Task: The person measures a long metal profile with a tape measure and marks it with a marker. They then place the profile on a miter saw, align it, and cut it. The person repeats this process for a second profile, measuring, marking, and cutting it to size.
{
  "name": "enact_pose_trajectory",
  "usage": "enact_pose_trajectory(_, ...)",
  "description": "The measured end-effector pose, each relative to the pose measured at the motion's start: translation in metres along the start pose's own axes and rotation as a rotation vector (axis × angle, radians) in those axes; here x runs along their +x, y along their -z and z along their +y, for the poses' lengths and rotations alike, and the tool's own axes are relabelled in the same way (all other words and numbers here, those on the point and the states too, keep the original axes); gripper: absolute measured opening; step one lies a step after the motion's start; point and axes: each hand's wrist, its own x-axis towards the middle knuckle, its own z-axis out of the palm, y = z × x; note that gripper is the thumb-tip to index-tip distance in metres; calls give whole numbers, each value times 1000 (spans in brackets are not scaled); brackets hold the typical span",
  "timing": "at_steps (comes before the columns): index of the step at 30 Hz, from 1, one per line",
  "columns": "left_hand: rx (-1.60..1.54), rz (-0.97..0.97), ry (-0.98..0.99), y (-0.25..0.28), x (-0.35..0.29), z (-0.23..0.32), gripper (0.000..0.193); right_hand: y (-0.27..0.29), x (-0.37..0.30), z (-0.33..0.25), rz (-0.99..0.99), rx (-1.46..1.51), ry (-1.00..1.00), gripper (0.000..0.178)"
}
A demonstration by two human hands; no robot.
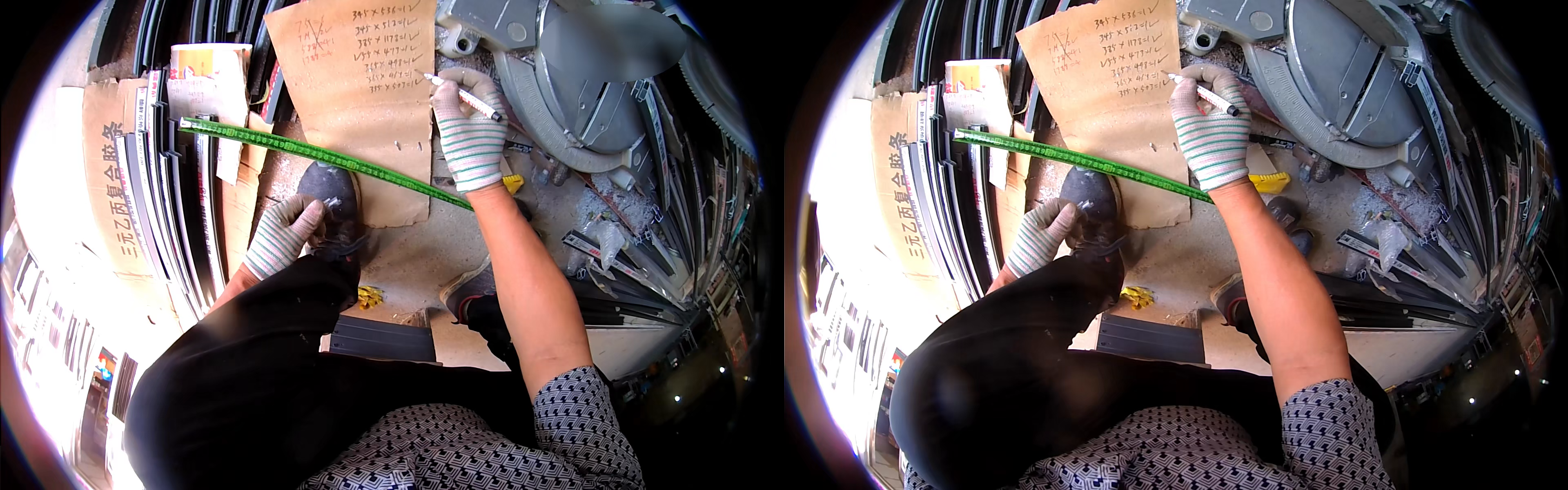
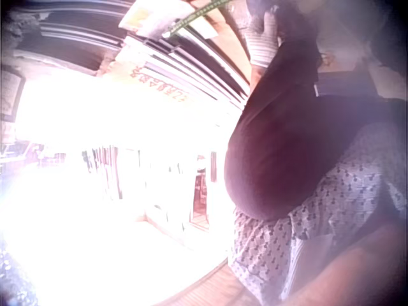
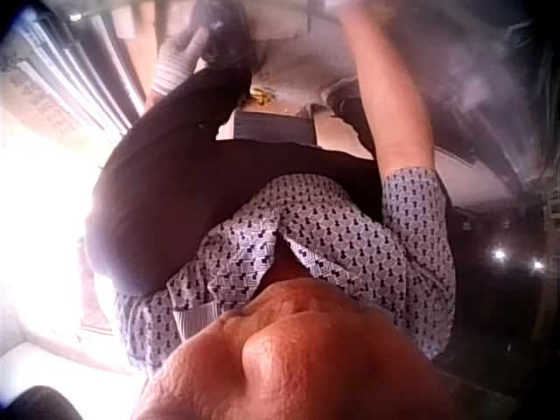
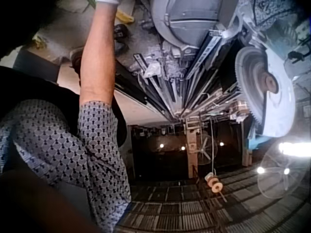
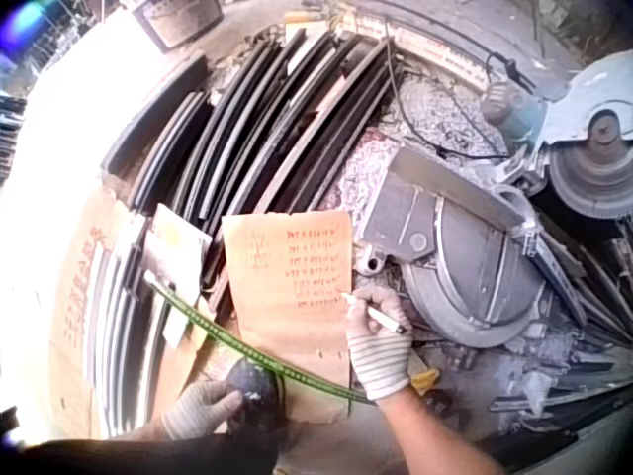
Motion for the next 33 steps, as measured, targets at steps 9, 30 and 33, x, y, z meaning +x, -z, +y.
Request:
enact_pose_trajectory(9, -12, -6, 3, -1, -1, -1, 30, 2, 0, 1, -15, -12, 9, 10)
enact_pose_trajectory(30, -14, -18, 53, -2, 1, -1, 30, 7, -7, -5, 76, -26, 83, 12)
enact_pose_trajectory(33, 25, -36, 43, -2, 5, -2, 30, 9, -18, -4, 65, -51, 75, 13)
